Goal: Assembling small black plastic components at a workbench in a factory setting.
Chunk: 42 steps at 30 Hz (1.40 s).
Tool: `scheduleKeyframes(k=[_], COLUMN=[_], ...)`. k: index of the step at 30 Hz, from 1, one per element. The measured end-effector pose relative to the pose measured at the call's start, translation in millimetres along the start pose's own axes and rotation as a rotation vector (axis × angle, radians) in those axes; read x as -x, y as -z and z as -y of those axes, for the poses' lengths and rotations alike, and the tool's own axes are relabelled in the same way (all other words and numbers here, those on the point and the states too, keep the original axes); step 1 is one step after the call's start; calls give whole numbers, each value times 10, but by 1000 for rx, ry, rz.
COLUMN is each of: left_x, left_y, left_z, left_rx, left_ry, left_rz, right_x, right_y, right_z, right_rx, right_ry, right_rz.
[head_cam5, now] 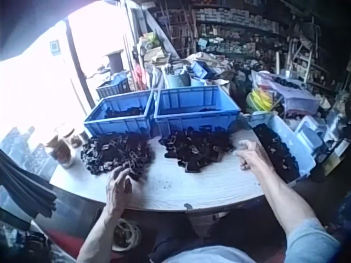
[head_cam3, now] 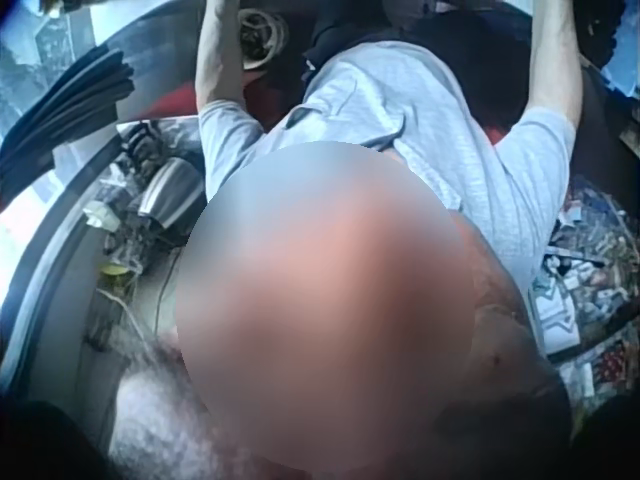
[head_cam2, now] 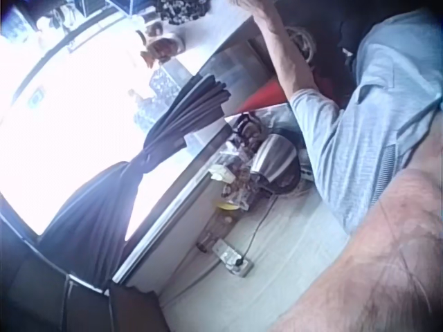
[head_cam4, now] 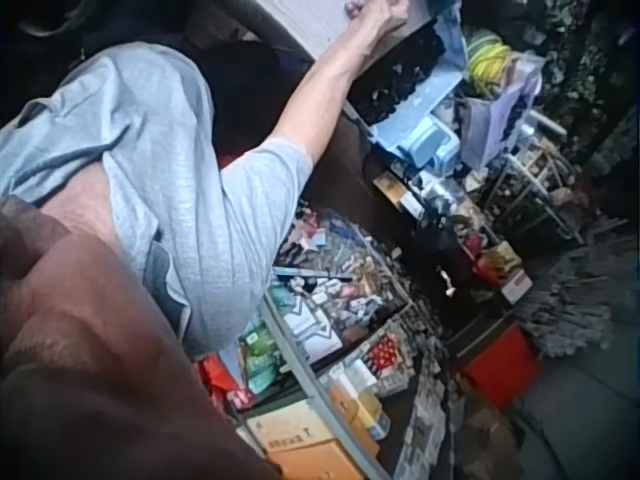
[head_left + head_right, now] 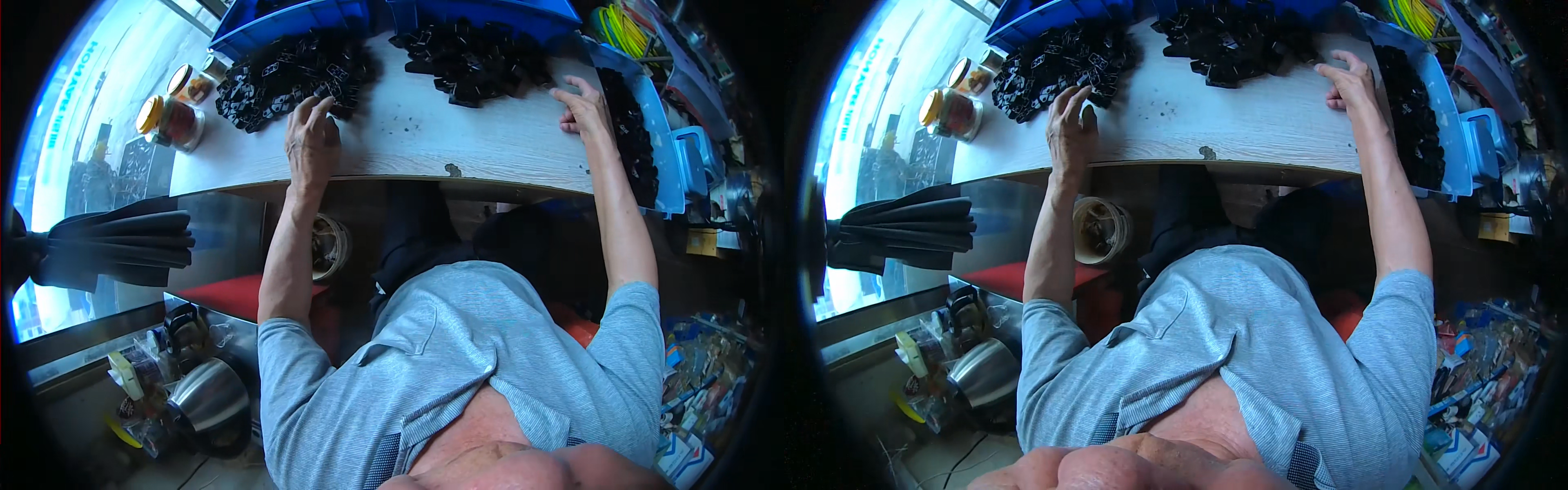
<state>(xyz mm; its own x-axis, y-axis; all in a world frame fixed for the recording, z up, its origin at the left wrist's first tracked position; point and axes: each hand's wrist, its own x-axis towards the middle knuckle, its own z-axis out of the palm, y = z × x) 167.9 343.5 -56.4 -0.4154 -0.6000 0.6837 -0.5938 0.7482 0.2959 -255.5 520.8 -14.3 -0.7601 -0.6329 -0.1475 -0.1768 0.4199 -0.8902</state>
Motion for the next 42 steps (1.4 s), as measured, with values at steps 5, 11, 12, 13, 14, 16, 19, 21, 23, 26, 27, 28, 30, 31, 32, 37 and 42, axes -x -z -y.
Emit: scheduleKeyframes(k=[5,11,12,13,14,16,19,21,23,26,27,28,30,31,32,37,42], left_x=[12,34,30,36,50,55,39,19,8,44,44,42,36,37,43,86,82], left_y=[19,-15,-18,-11,6,23,45,72,33,-29,-56,-76,-72,-64,-63,-103,-119], left_z=[-81,-109,-124,-138,-154,-196,-309,-453,-506,-501,-517,-534,-570,-585,-595,-573,-579], left_rx=[-83,-138,-102,-90,-96,-125,-110,-107,-111,-94,-110,-127,-124,-125,-124,-94,-64], left_ry=[-6,-52,-40,-46,-45,-50,-81,-63,-40,-2,-8,-15,-24,-32,-33,-50,-44], left_rz=[70,122,112,114,128,177,160,186,213,209,202,196,190,185,185,174,173], right_x=[-102,-213,-211,-214,-219,-210,-152,-152,-144,-100,-112,-127,-138,-136,-133,-78,-24], right_y=[-96,-208,-201,-189,-182,-183,-209,-220,-208,-236,-233,-226,-209,-209,-206,-176,-178], right_z=[64,28,17,9,2,8,31,34,50,119,95,73,55,60,65,67,135], right_rx=[114,279,292,295,289,263,268,269,269,291,292,312,331,339,347,342,355], right_ry=[48,96,107,100,95,119,140,153,170,177,175,186,195,195,195,226,248], right_rz=[43,-11,-21,-33,2,39,15,4,2,70,65,72,79,90,101,107,209])
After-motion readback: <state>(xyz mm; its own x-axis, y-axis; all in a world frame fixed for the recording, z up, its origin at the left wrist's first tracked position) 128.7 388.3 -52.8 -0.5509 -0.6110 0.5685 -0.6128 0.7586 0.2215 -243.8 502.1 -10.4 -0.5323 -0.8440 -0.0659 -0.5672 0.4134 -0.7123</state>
